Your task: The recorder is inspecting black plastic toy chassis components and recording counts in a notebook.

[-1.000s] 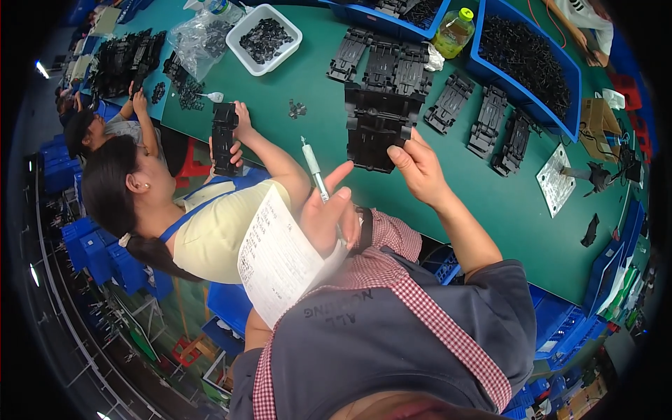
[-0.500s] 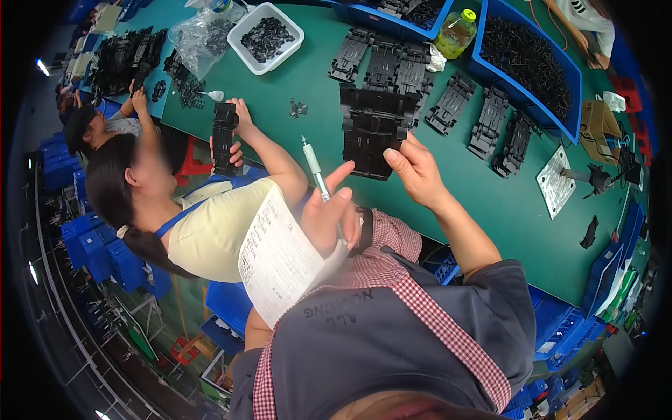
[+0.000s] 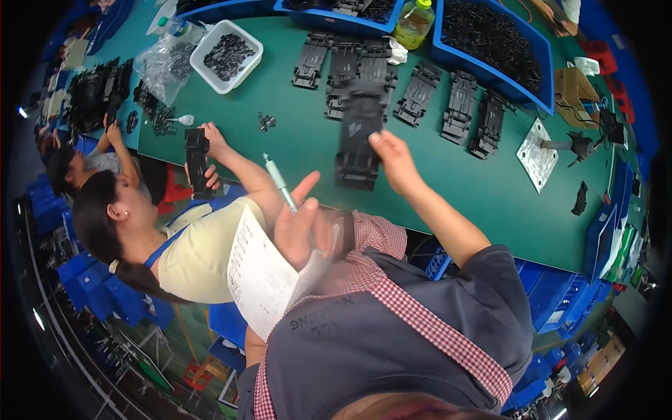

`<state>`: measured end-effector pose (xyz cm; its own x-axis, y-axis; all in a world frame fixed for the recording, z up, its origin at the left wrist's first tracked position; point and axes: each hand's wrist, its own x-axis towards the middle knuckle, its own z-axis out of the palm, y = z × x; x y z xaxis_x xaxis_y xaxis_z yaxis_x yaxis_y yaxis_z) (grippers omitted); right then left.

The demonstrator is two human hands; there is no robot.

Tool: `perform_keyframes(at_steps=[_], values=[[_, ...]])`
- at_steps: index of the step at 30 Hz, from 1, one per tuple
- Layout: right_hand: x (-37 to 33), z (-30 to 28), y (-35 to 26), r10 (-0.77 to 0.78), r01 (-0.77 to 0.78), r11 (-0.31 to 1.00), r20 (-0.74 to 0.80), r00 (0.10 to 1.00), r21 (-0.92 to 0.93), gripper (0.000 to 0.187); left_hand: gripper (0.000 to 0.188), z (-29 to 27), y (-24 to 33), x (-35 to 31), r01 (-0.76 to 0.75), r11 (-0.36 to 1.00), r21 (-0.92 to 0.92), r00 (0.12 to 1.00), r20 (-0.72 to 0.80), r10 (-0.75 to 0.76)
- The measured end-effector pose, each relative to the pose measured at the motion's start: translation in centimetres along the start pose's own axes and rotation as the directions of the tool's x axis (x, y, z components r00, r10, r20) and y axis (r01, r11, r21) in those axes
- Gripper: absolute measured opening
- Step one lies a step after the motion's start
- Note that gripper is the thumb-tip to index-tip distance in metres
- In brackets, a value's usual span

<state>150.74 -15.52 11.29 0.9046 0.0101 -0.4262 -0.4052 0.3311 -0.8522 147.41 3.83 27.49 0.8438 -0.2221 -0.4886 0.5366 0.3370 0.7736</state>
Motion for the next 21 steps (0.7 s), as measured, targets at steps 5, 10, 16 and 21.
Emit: perform_keyframes(at_steps=[5, 10, 16, 21], values=[[4.8, -11.7, 3.9, -0.246, 0.070, 0.963, -0.743, 0.623, -0.260, 0.036, 0.043, 0.3, 0.6, 0.0, 0.044, 0.997, -0.061, 0.998, 0.042, -0.041], [7.0, -14.6, 0.1, -0.244, -0.057, 0.901, -0.611, 0.753, -0.430, 0.041, 0.039, 0.7, 0.5, 0.0, 0.048, 0.994, -0.097, 0.998, 0.047, -0.044], [10.6, -16.1, -0.1, -0.215, -0.068, 0.907, -0.597, 0.773, -0.415, 0.054, 0.035, 0.7, 0.6, 0.1, 0.047, 0.995, -0.084, 0.999, 0.016, -0.046], [11.3, -16.4, -0.3, -0.245, -0.126, 0.861, -0.619, 0.747, -0.493, 0.048, 0.034, 0.8, 0.7, 0.2, 0.044, 0.994, -0.100, 0.999, 0.011, -0.043]])
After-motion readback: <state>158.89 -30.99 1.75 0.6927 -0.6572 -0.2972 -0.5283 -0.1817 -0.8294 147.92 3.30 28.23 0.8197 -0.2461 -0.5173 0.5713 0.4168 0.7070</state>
